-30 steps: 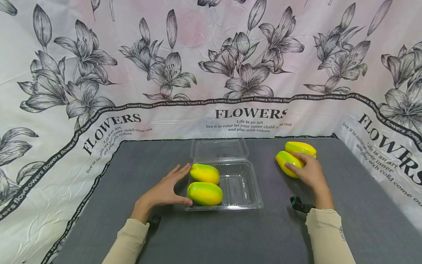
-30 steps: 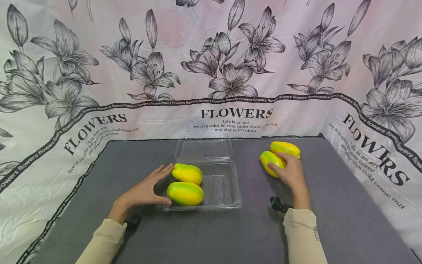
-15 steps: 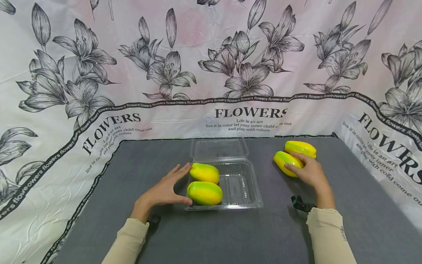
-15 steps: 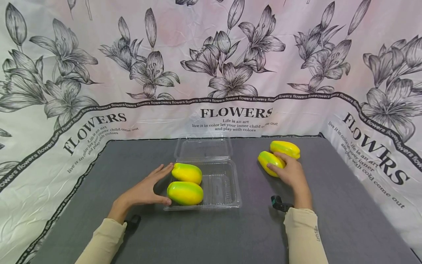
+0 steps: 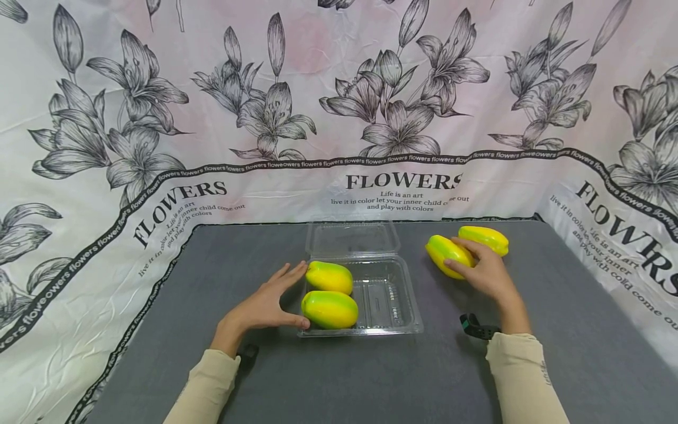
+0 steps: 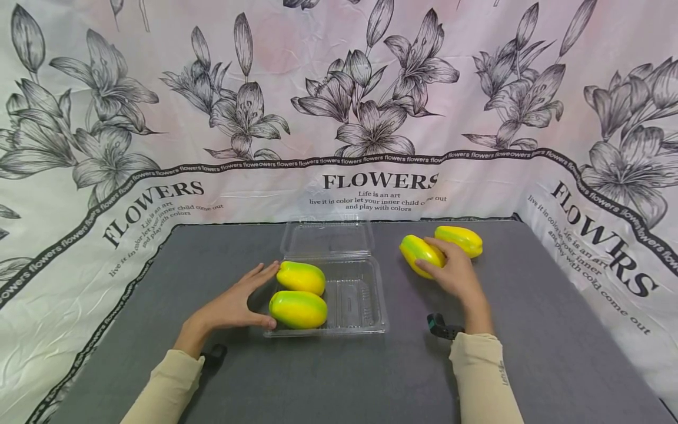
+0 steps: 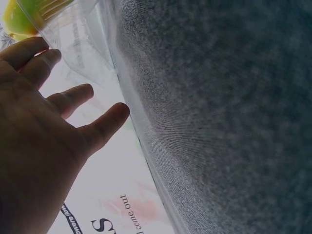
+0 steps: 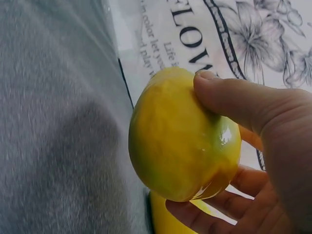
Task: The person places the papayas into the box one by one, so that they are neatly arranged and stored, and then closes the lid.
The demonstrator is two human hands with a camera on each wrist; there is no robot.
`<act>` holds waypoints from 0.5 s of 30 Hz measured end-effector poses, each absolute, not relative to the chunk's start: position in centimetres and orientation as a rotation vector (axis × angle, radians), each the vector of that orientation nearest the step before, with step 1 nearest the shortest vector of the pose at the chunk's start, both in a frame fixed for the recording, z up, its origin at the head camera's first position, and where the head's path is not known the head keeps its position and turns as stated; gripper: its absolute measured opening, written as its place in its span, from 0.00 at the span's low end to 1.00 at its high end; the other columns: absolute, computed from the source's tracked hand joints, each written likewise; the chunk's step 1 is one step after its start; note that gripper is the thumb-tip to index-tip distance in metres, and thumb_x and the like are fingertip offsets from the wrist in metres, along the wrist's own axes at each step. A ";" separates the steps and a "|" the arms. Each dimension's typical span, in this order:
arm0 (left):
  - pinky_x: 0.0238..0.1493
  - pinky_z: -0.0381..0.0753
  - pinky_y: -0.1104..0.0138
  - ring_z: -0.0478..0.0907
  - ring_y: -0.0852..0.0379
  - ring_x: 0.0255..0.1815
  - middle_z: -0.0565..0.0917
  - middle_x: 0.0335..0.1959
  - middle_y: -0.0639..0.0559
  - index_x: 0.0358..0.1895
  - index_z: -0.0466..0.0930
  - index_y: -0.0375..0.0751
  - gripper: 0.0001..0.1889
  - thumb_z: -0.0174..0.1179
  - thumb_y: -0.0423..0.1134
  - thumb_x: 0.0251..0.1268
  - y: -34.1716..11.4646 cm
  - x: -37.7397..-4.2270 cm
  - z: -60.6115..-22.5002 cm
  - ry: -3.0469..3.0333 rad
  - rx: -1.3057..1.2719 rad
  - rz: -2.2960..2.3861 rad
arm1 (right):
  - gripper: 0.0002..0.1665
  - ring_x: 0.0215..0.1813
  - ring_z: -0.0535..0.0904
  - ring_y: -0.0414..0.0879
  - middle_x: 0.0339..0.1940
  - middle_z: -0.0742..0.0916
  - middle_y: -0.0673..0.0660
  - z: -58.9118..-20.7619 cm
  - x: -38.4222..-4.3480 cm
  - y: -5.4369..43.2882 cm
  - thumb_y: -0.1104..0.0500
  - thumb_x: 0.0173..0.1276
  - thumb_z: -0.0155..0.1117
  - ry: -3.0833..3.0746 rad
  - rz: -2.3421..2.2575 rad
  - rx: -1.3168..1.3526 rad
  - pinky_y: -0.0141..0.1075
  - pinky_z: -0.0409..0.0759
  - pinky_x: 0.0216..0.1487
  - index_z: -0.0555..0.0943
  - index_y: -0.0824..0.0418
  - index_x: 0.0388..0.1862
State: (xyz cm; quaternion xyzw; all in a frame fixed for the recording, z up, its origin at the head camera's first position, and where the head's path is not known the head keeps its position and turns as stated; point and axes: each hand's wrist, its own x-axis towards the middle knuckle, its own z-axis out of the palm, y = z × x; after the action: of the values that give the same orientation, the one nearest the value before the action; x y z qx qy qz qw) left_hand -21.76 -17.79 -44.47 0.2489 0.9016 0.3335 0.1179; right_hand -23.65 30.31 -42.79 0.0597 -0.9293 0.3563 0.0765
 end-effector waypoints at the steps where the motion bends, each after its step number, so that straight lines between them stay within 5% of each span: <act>1: 0.71 0.48 0.24 0.35 0.40 0.87 0.46 0.86 0.62 0.84 0.45 0.62 0.62 0.76 0.65 0.47 -17.8 -21.8 -44.5 2.640 0.731 0.974 | 0.40 0.68 0.72 0.68 0.73 0.74 0.72 -42.7 -23.7 30.1 0.48 0.71 0.69 -2.775 1.074 0.197 0.65 0.70 0.66 0.70 0.68 0.74; 15: 0.71 0.49 0.23 0.35 0.40 0.87 0.46 0.86 0.61 0.84 0.45 0.63 0.62 0.76 0.65 0.47 -17.8 -21.9 -44.7 2.641 0.726 0.969 | 0.38 0.56 0.76 0.54 0.66 0.80 0.66 -42.0 -23.8 27.1 0.53 0.68 0.73 -2.686 1.116 0.335 0.40 0.77 0.49 0.72 0.61 0.74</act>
State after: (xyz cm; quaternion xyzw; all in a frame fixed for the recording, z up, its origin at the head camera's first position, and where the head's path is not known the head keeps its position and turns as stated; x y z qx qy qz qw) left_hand -21.92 -17.83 -44.69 0.2480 0.9028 0.3311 0.1178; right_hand -23.77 27.08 -42.02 0.1136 -0.9122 0.3790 0.1067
